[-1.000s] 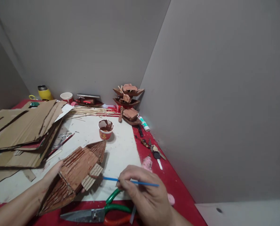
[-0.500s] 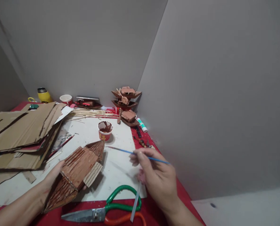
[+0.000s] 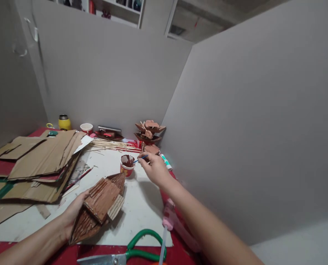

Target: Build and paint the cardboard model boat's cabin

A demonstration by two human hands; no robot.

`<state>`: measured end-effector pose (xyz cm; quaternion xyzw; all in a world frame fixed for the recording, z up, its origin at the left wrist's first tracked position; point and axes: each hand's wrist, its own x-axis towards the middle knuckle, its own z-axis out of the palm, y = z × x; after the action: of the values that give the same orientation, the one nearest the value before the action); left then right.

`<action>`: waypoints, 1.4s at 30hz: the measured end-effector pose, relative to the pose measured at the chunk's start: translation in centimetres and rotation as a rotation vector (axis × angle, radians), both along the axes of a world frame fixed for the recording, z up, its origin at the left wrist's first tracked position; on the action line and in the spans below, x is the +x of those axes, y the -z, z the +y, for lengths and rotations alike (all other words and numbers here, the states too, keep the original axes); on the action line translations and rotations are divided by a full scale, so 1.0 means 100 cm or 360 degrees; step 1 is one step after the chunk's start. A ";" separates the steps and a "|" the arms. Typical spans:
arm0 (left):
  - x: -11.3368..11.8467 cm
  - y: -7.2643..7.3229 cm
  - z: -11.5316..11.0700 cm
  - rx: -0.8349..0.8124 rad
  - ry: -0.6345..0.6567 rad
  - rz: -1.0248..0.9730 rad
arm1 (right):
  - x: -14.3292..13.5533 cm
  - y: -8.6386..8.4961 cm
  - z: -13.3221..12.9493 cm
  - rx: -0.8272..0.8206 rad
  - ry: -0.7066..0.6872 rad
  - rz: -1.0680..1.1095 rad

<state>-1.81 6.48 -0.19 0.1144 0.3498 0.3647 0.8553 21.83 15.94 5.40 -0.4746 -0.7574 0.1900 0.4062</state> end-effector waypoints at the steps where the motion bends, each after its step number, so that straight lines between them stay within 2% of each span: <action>1: 0.000 0.001 0.000 -0.0005 -0.0004 0.0011 | -0.002 0.002 0.006 -0.0027 -0.0044 -0.0069; 7: 0.000 0.002 0.001 -0.0029 -0.0042 0.0054 | -0.009 0.010 0.018 -0.0244 -0.0241 -0.0233; 11: 0.001 0.000 0.001 -0.0053 -0.0036 0.0067 | -0.002 0.014 0.020 -0.0331 -0.0208 -0.0151; 15: 0.001 -0.002 0.001 -0.0063 -0.0034 0.0066 | 0.002 0.018 0.022 -0.0309 -0.0140 -0.0127; 21: 0.001 -0.001 0.001 -0.0068 -0.0024 0.0053 | -0.003 0.019 0.025 -0.0331 -0.0209 -0.0133; 27: 0.000 -0.002 0.001 -0.0054 -0.0032 0.0028 | 0.004 0.015 0.019 -0.0200 0.0007 0.0158; 33: 0.000 0.000 0.002 -0.0056 -0.0040 0.0027 | 0.007 0.013 0.003 -0.0091 0.0121 0.0440; 42: -0.001 -0.002 0.000 -0.0040 -0.0049 0.0032 | 0.013 0.022 -0.008 -0.0124 0.0264 0.0897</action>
<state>-1.88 6.46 0.02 0.1018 0.3648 0.3721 0.8474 23.08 15.17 3.21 -0.4785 -0.5655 0.3094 0.5962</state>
